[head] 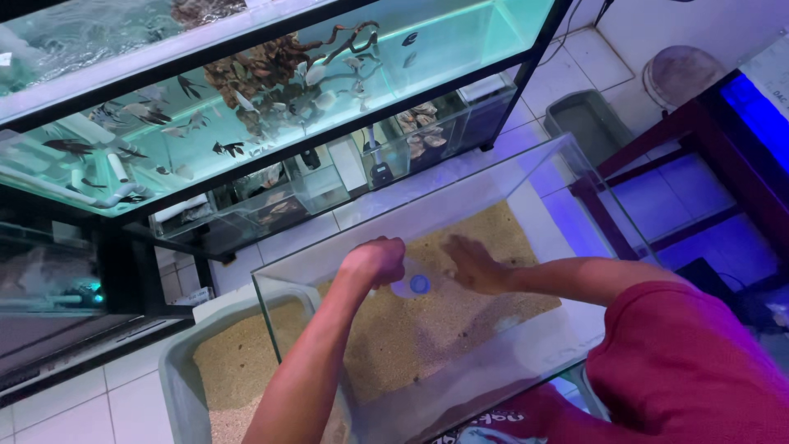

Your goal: The person scoops sand from a container and spreads it across the bottom of a glass aquarium tank by hand.

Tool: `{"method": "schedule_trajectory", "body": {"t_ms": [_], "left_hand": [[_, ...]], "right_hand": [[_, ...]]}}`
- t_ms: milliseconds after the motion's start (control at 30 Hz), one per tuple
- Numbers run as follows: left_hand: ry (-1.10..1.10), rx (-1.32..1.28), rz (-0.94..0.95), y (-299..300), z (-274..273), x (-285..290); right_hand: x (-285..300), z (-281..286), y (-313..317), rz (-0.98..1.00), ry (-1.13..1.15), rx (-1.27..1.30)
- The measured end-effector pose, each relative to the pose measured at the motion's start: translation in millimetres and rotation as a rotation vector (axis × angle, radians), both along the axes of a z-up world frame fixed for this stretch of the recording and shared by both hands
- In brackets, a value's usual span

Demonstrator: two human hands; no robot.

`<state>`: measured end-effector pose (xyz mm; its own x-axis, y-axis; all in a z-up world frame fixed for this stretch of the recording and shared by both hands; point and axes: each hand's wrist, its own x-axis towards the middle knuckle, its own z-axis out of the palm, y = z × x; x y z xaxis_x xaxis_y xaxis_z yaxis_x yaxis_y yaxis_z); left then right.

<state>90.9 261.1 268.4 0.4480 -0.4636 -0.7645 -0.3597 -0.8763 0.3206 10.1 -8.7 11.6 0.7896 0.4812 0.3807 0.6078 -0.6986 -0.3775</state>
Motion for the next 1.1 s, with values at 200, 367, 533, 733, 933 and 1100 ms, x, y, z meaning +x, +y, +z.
{"method": "schedule_trajectory", "body": {"t_ms": [200, 367, 533, 733, 933, 1100], "left_hand": [[-0.005, -0.009, -0.003, 1.6, -1.7, -3.6], [0.004, -0.016, -0.031, 0.1, -14.7, 0.6], [0.032, -0.017, 0.001, -1.0, -13.8, 0.4], [0.028, -0.021, 0.027, -0.6, -10.3, 4.8], [-0.002, -0.068, 0.046, 0.5, 17.8, -0.9], [-0.002, -0.007, 0.045, -1.8, -9.9, 5.9]], "right_hand": [[20.9, 8.6, -77.7, -0.285, 0.332, -0.382], [10.0, -7.3, -67.2, -0.436, 0.339, -0.351], [-7.5, 0.9, 4.6, -0.330, 0.525, -0.174], [-22.0, 17.6, 48.1, -0.231, 0.524, -0.119], [-43.9, -1.9, 82.3, 0.053, 0.322, -0.089], [-98.7, 6.1, 133.9, 0.557, 0.226, -0.016]]}}
